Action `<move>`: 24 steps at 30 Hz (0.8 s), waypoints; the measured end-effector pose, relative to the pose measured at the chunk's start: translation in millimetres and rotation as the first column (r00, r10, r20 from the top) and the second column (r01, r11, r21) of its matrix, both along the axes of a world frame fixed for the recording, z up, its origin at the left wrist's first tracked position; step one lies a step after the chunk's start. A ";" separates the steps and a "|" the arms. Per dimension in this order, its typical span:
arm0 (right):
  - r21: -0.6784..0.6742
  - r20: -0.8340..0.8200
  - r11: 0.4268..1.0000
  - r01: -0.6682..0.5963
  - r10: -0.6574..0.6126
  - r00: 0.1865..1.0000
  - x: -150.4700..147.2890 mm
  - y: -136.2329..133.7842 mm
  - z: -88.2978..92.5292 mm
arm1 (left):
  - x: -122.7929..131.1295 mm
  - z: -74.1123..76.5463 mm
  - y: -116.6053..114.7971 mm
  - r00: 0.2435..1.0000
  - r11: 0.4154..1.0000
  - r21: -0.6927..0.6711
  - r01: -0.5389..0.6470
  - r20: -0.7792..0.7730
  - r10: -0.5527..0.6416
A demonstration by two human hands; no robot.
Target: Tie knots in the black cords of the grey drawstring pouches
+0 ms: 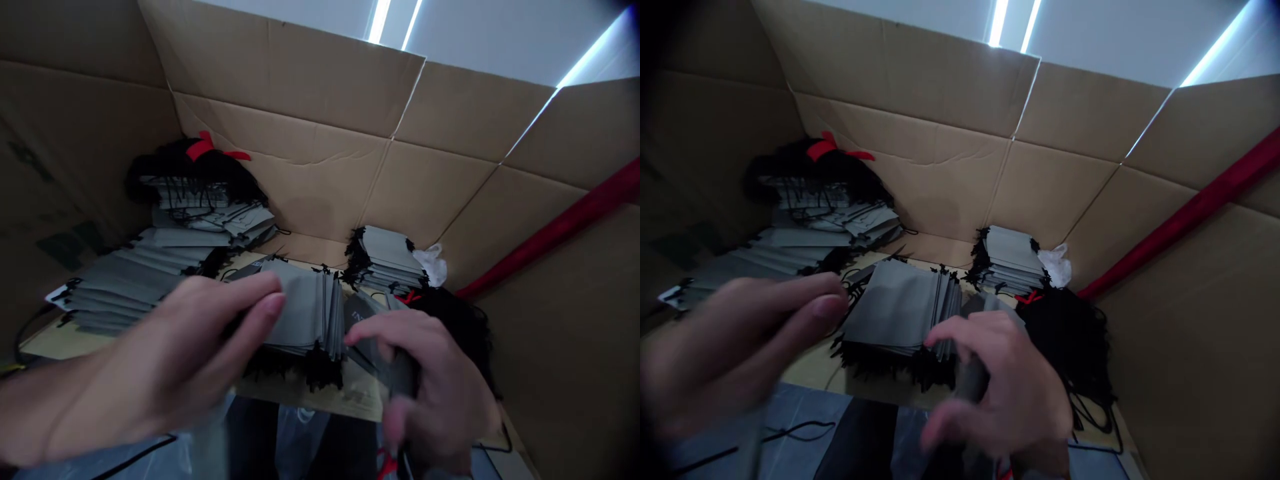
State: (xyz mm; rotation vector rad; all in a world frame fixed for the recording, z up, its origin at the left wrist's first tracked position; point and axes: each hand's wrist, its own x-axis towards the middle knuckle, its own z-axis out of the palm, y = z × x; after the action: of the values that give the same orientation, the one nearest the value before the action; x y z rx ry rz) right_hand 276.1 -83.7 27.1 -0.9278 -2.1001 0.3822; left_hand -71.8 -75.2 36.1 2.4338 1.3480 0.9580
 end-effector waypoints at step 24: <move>0.074 0.119 0.996 0.039 -0.048 0.992 42.6 48.0 5.2 | 97.1 -21.8 63.6 0.804 0.980 -0.141 0.144 0.594 -0.032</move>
State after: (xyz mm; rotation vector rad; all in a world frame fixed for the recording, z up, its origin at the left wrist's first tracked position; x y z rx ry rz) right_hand 318.7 -35.7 32.3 -0.9738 -2.1844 0.2317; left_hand 25.3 -11.6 14.3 1.8097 1.0254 1.3527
